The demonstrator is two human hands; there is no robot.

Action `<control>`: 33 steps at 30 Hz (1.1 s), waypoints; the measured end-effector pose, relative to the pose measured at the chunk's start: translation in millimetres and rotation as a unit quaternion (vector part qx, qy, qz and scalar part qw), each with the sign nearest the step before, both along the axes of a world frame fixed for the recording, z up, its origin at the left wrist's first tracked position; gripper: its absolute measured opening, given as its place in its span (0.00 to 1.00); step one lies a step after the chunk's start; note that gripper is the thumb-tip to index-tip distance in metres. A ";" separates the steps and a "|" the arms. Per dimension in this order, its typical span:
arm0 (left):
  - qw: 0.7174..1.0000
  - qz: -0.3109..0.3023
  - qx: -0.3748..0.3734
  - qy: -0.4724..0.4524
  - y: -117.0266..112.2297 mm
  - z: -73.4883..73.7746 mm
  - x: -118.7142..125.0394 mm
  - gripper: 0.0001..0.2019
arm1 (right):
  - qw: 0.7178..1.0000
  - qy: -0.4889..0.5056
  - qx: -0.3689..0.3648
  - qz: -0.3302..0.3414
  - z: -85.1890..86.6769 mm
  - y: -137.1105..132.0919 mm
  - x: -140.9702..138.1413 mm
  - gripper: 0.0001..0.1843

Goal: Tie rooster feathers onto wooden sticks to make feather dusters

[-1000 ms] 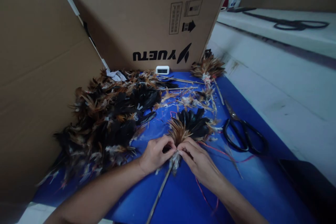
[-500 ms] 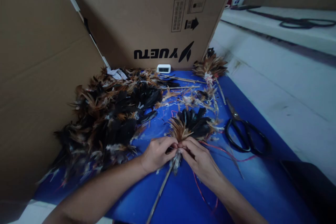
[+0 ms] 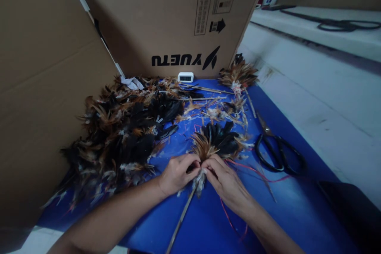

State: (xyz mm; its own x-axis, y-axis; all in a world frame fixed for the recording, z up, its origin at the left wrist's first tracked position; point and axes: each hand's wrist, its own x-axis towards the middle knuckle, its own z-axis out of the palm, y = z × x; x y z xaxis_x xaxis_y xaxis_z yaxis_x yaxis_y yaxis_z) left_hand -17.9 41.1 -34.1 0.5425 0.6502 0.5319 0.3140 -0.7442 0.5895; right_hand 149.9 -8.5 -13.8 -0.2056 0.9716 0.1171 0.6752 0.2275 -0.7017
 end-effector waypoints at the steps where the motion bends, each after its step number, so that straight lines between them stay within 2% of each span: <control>1: 1.000 -0.001 -0.005 0.001 -0.1 0.5 0.0 0.05 | 1.000 -0.005 0.001 0.000 0.1 -0.2 -0.3 0.08; 8: 0.999 -0.011 -0.045 -0.001 0.4 2.3 -0.8 0.05 | 1.000 -0.025 0.003 -0.008 -2.0 -0.2 -2.6 0.07; 14: 0.986 -0.027 -0.162 -0.026 1.7 4.3 -1.8 0.05 | 1.000 -0.019 0.005 -0.009 -0.9 -1.5 -2.3 0.07; 18: 0.977 -0.033 -0.207 -0.031 2.7 6.5 -1.8 0.05 | 1.000 -0.016 -0.001 -0.009 -0.7 -1.5 -1.5 0.07; 26: 0.978 -0.029 -0.207 -0.010 4.6 14.1 -2.8 0.05 | 1.000 -0.022 0.007 -0.016 0.8 -2.2 -0.4 0.06; 33: 0.983 -0.011 -0.182 0.017 5.3 13.2 -2.2 0.08 | 0.999 -0.025 0.009 -0.018 0.2 -2.8 -1.4 0.07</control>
State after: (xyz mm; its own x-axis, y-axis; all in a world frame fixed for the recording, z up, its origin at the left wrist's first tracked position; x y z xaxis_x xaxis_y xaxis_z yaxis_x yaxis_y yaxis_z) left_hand -20.1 46.4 -20.9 0.5730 0.7813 0.2476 0.3243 -0.4936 0.8070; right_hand 148.6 -11.2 -13.6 -0.1767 0.9763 0.1249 0.7178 0.2147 -0.6623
